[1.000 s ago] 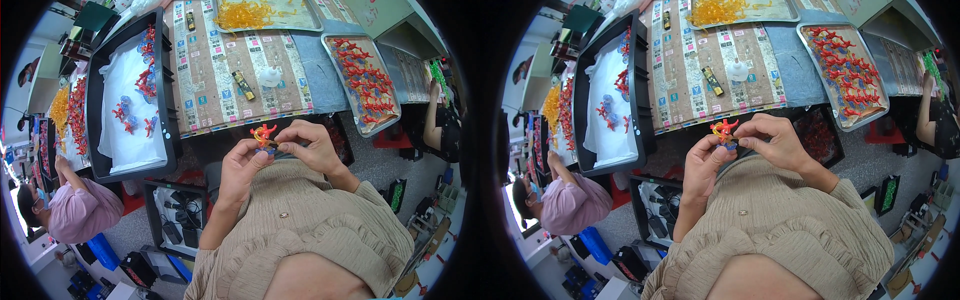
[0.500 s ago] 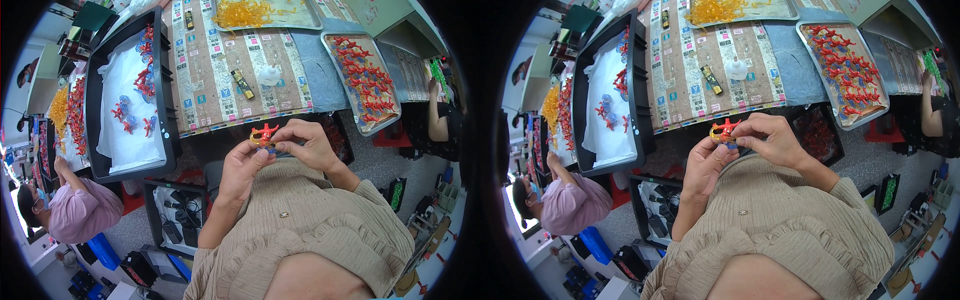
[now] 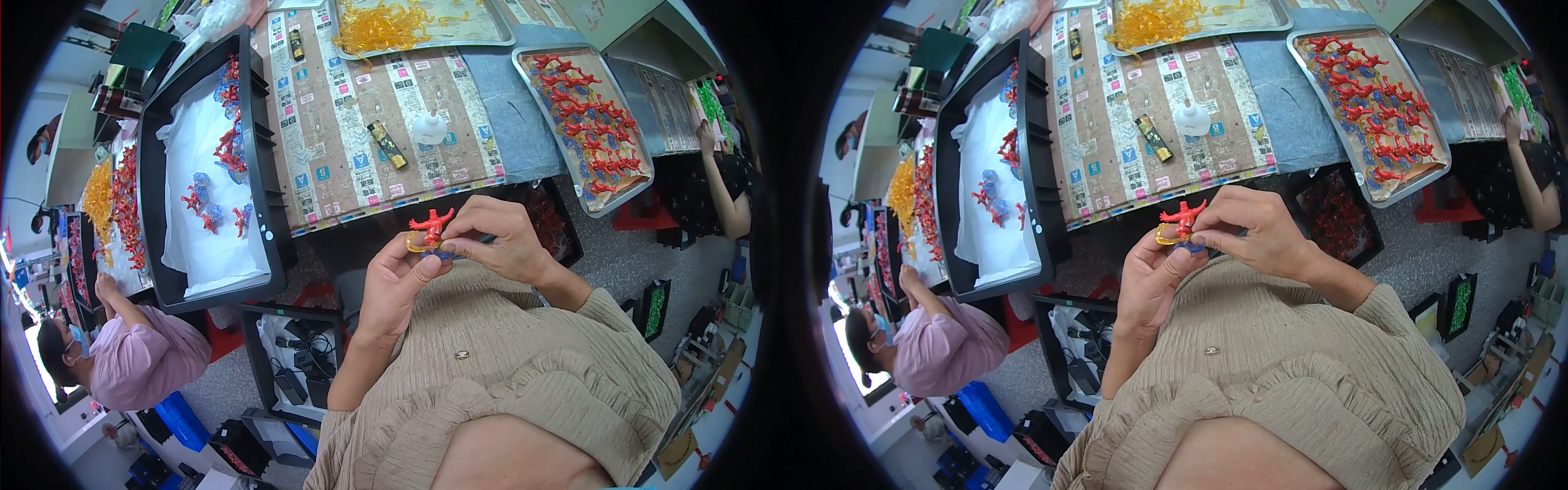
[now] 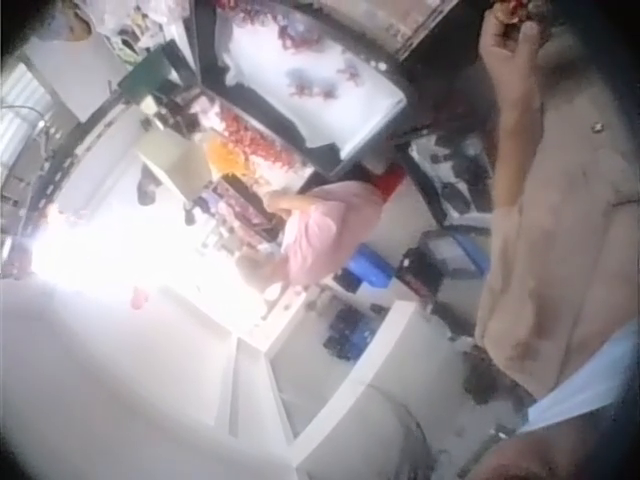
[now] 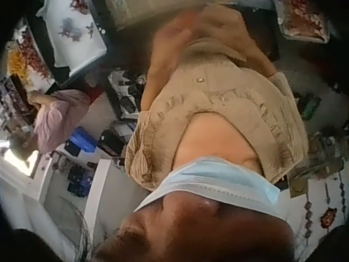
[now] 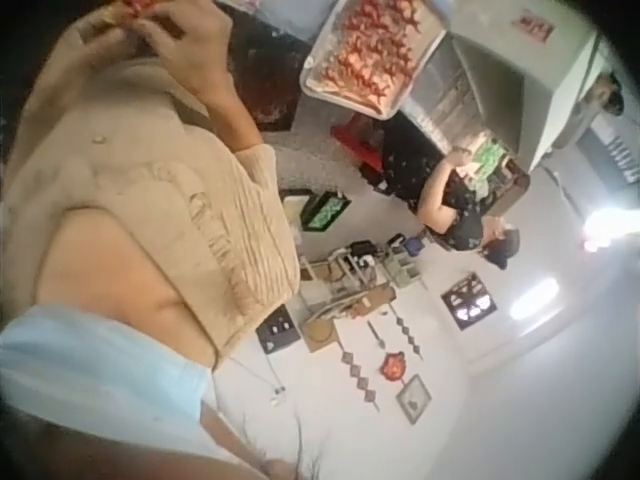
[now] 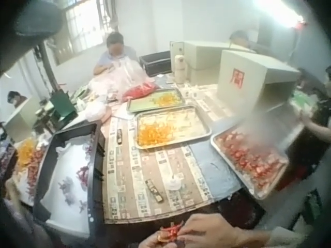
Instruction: The person assembles toy figurines by taking figures from a tray, applying glue onto them using a glue bottle, and attaching plastic accessories by hand.
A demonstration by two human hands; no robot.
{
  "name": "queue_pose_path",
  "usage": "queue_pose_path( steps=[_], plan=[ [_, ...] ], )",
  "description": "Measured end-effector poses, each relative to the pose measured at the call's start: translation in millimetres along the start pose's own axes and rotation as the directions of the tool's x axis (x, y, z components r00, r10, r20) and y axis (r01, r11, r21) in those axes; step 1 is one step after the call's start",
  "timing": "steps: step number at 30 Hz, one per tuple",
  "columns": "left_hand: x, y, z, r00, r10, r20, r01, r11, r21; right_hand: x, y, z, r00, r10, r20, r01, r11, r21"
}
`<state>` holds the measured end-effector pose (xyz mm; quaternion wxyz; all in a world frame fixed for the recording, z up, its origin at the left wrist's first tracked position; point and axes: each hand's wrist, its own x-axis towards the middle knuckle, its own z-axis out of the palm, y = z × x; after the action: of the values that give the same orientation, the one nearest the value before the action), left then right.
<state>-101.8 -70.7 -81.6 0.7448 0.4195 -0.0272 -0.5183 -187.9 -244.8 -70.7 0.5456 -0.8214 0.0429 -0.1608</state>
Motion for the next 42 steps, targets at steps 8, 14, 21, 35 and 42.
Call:
queue_pose_path(
  steps=[8,14,21,35,42],
  plan=[
    [1,1,5,1.000,0.017,-0.014,-0.016,0.999,0.037,-7,3,7,0.991,-0.096,-0.097,0.092,0.995,-0.050],
    [1,2,6,1.000,0.016,-0.008,-0.015,0.999,0.051,-10,6,9,0.989,-0.079,-0.125,0.077,0.997,-0.021],
    [2,-2,3,1.000,0.008,-0.012,-0.008,0.999,0.037,-11,8,10,0.989,-0.062,-0.132,0.063,0.998,0.003],
    [1,-4,4,1.000,-0.023,-0.021,0.023,0.999,0.026,-16,9,16,0.981,-0.043,-0.191,0.046,0.999,0.014],
    [2,-6,3,0.998,0.060,0.014,-0.061,0.996,0.069,-18,14,20,0.946,-0.249,-0.207,0.219,0.963,-0.154]
  ],
)
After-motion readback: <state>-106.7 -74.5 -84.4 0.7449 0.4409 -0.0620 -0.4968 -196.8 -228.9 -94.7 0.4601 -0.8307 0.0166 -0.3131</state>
